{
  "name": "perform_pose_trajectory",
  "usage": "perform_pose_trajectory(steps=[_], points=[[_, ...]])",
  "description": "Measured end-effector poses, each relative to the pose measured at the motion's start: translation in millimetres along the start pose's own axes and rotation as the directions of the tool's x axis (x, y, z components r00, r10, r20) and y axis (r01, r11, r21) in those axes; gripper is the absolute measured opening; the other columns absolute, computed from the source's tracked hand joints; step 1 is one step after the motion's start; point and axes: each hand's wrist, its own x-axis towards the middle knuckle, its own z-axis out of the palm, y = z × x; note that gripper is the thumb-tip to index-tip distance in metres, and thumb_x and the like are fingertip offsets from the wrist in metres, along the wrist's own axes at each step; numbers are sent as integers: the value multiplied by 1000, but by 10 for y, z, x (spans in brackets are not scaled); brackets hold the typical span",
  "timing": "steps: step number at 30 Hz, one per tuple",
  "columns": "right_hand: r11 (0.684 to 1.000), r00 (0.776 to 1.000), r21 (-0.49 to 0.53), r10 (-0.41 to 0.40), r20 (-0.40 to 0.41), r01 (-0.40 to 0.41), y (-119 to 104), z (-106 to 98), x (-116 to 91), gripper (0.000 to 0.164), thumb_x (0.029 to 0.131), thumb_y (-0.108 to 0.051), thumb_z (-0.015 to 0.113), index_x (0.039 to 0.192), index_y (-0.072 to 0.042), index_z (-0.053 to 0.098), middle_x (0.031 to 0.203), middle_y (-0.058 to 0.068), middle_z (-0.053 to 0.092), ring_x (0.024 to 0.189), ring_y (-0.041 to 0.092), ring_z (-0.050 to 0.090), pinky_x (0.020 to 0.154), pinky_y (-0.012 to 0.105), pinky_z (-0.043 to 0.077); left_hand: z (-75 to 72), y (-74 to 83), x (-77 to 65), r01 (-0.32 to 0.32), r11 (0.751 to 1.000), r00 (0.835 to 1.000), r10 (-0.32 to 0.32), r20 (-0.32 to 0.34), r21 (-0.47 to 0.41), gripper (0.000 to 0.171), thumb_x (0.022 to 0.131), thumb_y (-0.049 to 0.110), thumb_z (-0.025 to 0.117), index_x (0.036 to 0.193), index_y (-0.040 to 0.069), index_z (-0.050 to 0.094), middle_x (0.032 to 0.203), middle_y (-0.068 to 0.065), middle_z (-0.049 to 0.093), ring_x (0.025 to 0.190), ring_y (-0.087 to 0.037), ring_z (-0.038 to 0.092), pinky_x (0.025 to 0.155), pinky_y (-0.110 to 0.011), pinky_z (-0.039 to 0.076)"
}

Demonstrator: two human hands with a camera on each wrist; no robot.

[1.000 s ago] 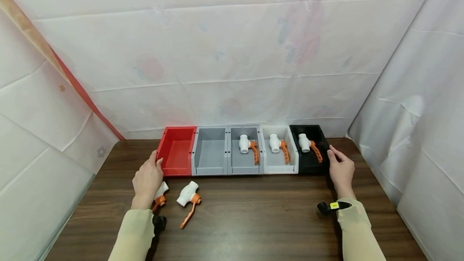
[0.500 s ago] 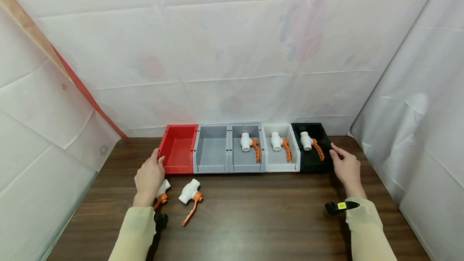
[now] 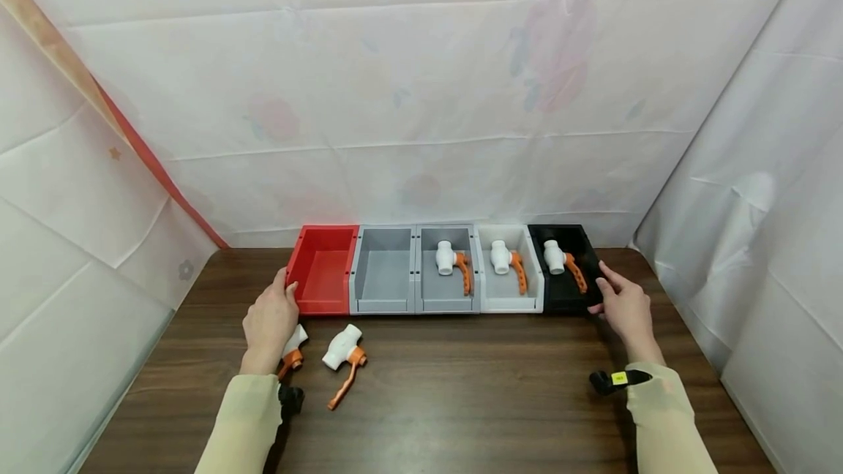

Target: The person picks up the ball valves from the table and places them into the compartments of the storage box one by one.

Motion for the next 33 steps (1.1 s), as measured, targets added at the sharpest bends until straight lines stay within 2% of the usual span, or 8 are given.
perform_pose_trajectory(steps=[5, 12, 16, 19, 23, 26, 29, 33], points=[[998, 1000, 63, -9, -17, 10, 19, 31, -18, 46, 106, -28, 51, 151, -25, 44, 70, 10, 71, 55, 13, 68, 52, 23, 54, -4, -15, -9, 7, 1000, 1000, -7, 5, 4, 45, 105, 28, 47, 146, 11, 42, 119, -26, 63, 89, -49, 63, 66, -64, 50], [998, 999, 38, -40, -22, 41, -8, 36, -33, 46, 106, -30, 49, 151, -24, 44, 83, 14, 73, 51, 7, 66, 79, 46, 54, 11, -35, -15, 11, 1000, 1000, -11, -9, -1, 45, 104, 26, 49, 146, 10, 42, 116, -26, 63, 87, -48, 63, 66, -63, 50], [996, 990, -1, -90, -110, 90, 40, 103, -40, 43, 105, -27, 52, 148, -21, 50, 102, 18, 73, 61, 18, 69, 73, 45, 52, 9, -30, -28, 9, 1000, 1000, -9, -10, 1, 44, 104, 26, 49, 145, 10, 43, 113, -26, 64, 86, -48, 63, 66, -64, 50], [994, 975, -22, -113, -193, 111, 86, 162, -62, 41, 104, -24, 55, 144, -20, 55, 97, 18, 73, 60, 22, 68, 64, 41, 52, 10, -21, -42, 3, 1000, 1000, -3, -6, 10, 44, 105, 27, 48, 144, 10, 43, 111, -26, 64, 84, -48, 63, 65, -64, 50], [994, 964, -24, -112, -241, 109, 74, 174, -90, 39, 102, -19, 59, 141, -15, 58, 88, 21, 67, 48, 12, 60, 84, 47, 49, 23, -18, -32, -6, 1000, 1000, 6, -9, 20, 43, 105, 27, 48, 144, 9, 44, 109, -26, 64, 82, -48, 63, 64, -63, 51], [995, 966, -21, -100, -239, 98, 44, 161, -109, 39, 102, -15, 59, 140, -12, 59, 98, 24, 60, 52, 11, 62, 94, 53, 43, 35, -29, -18, -5, 1000, 1000, 5, -21, 24, 43, 104, 27, 50, 143, 9, 45, 107, -26, 65, 80, -48, 63, 63, -62, 51], [997, 968, -23, -78, -240, 74, 29, 152, -135, 38, 101, -13, 59, 139, -13, 59, 106, 23, 61, 55, 9, 63, 77, 41, 52, 41, -33, -9, -3, 1000, 999, 4, -34, 31, 43, 104, 27, 50, 143, 9, 45, 106, -26, 65, 79, -48, 63, 63, -63, 50], [998, 961, -38, -56, -270, 48, 44, 154, -152, 38, 99, -14, 63, 137, -17, 62, 108, 18, 68, 55, 4, 61, 57, 19, 45, 36, -12, 0, 3, 1000, 999, -1, -37, 31, 44, 104, 27, 50, 143, 10, 45, 106, -25, 65, 80, -48, 63, 63, -63, 51]])
